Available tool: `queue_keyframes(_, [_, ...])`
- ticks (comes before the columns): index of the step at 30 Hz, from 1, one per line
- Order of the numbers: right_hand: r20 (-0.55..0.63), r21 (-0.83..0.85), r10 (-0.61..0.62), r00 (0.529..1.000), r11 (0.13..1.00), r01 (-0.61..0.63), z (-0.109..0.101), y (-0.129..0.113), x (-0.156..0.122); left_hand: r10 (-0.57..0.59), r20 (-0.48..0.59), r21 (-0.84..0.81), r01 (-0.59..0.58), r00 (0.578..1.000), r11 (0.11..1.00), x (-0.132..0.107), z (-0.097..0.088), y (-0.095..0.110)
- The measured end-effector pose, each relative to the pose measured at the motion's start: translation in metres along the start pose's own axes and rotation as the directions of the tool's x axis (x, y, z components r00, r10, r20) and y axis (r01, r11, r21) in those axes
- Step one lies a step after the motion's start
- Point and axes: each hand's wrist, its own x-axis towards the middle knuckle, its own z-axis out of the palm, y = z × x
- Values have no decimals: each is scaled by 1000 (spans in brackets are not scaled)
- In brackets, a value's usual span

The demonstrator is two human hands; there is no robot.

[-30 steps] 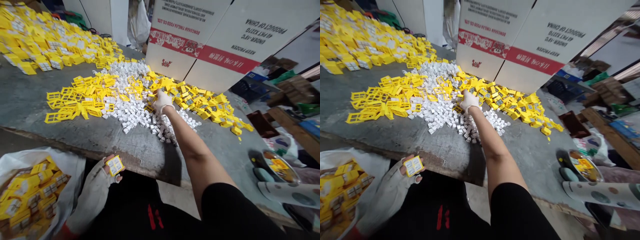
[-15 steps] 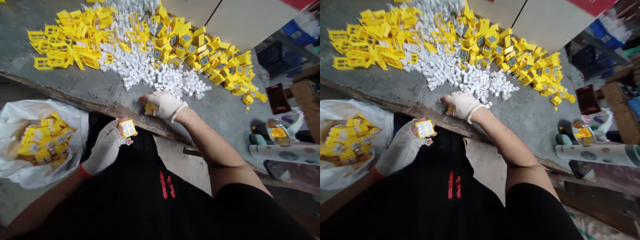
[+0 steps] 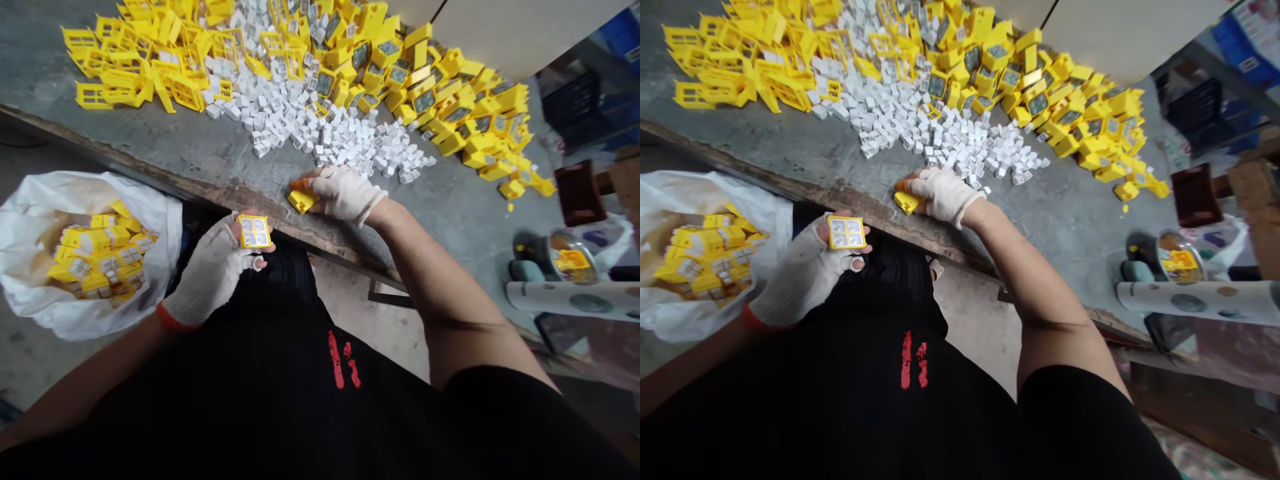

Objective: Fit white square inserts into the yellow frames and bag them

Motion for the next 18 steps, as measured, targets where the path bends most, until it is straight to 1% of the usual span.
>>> queue_keyframes(3, [81,-10,67,994,998,-66,2,-1,2,-2,-8,18,2,1000,1000,-2,2,1])
queue_keyframes(4, [72,16,76,995,997,-77,2,-2,-1,-5,-13,27,6,1000,1000,-2,3,1])
queue_keyframes(6, [-8,119,50,999,992,-49,3,-9,-12,-12,-14,37,13,1000,999,-2,5,2])
queue_keyframes(7, [-79,178,25,997,984,-11,3,-15,-19,-17,-5,40,17,1000,999,-2,6,2])
queue_keyframes(9, [-239,280,-18,971,956,86,2,-30,-32,-29,28,42,27,999,999,-2,9,3])
queue_keyframes(11, [-342,333,-48,939,928,169,-1,-47,-41,-39,50,38,37,998,999,-2,11,3])
queue_keyframes(14, [-391,361,-82,917,903,235,-4,-65,-45,-39,29,23,39,999,999,-3,15,4])
queue_keyframes(18, [-383,395,-97,919,881,258,0,-68,-41,-46,23,10,45,999,999,-4,17,3])
